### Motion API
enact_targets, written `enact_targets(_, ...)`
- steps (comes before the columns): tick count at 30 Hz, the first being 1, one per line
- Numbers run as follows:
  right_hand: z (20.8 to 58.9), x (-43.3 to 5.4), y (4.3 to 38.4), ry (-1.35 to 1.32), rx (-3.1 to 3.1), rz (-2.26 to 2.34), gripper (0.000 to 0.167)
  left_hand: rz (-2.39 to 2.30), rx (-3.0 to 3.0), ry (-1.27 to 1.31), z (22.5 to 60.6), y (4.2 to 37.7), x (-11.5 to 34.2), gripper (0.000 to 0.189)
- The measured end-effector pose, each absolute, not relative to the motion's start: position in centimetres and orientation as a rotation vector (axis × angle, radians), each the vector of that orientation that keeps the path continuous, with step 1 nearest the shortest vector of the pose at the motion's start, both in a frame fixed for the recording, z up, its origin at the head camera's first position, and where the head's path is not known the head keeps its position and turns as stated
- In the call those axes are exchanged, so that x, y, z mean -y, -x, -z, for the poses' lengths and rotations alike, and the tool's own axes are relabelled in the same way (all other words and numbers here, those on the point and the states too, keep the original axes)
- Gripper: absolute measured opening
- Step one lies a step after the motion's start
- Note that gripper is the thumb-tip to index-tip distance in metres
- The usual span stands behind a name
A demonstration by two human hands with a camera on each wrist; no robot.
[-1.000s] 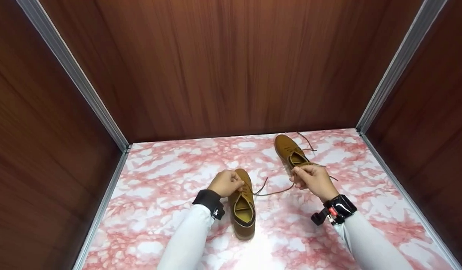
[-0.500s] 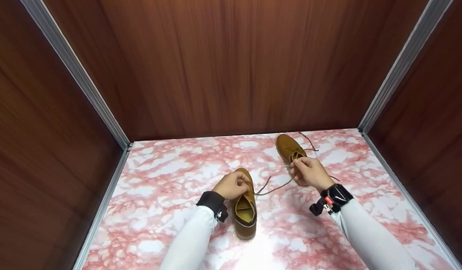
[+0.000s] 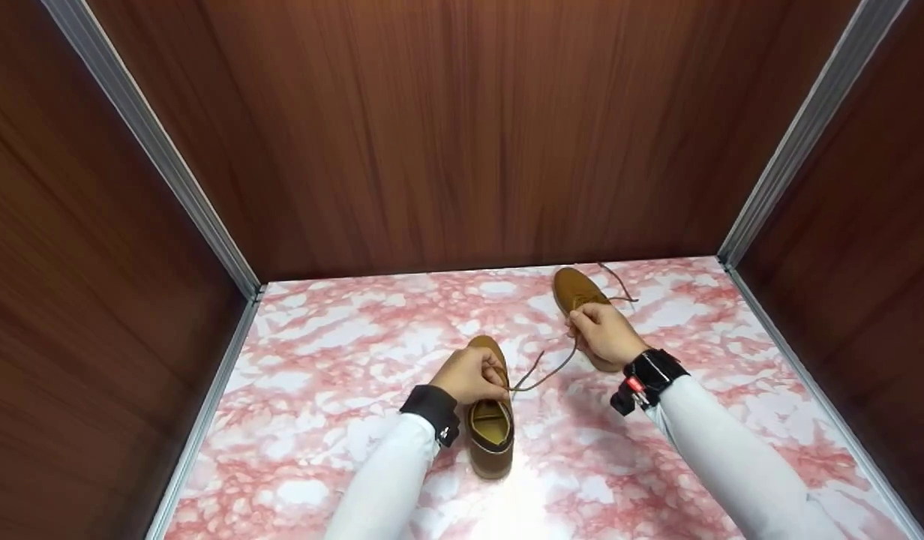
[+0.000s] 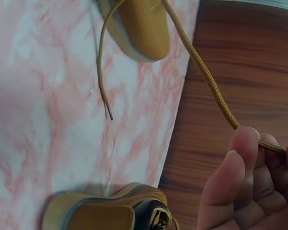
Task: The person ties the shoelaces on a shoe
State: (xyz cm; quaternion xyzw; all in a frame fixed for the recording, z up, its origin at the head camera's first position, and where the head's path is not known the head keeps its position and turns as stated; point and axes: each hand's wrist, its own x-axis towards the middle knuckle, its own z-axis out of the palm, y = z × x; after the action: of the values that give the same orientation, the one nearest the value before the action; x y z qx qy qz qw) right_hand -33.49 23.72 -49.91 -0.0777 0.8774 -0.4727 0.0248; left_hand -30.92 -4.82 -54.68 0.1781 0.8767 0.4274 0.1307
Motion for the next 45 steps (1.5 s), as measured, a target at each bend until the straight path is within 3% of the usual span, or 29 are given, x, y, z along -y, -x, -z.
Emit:
enact_targets(9,46.2,-18.8,35.9,0.470,-2.979,1.049,0.026,-1.198,-2.647,-0.597,55.2,30.9,4.3,0.022)
enact_targets(15,42.2,-12.9,35.3,0.898,-2.878,1.025,0.029,-1.212,-2.680,-0.589,55.5,31.0,4.2,0.018)
enact_targets(18,41.9,-12.3,34.7,1.026,-2.789,1.036,0.036,-1.226,-2.675,-0.574,55.7,31.1,4.1,0.017)
enact_targets(35,49.1,-20.6,35.9,0.652,-2.921,1.027,0.022,-1.377,-2.592,-0.482,56.2,31.1,4.7,0.018)
enact_targets(45,54.2,-20.2,34.3,0.770,-2.800,0.890,0.016,-1.387,-2.591,-0.461,56.1,31.0,4.6,0.014)
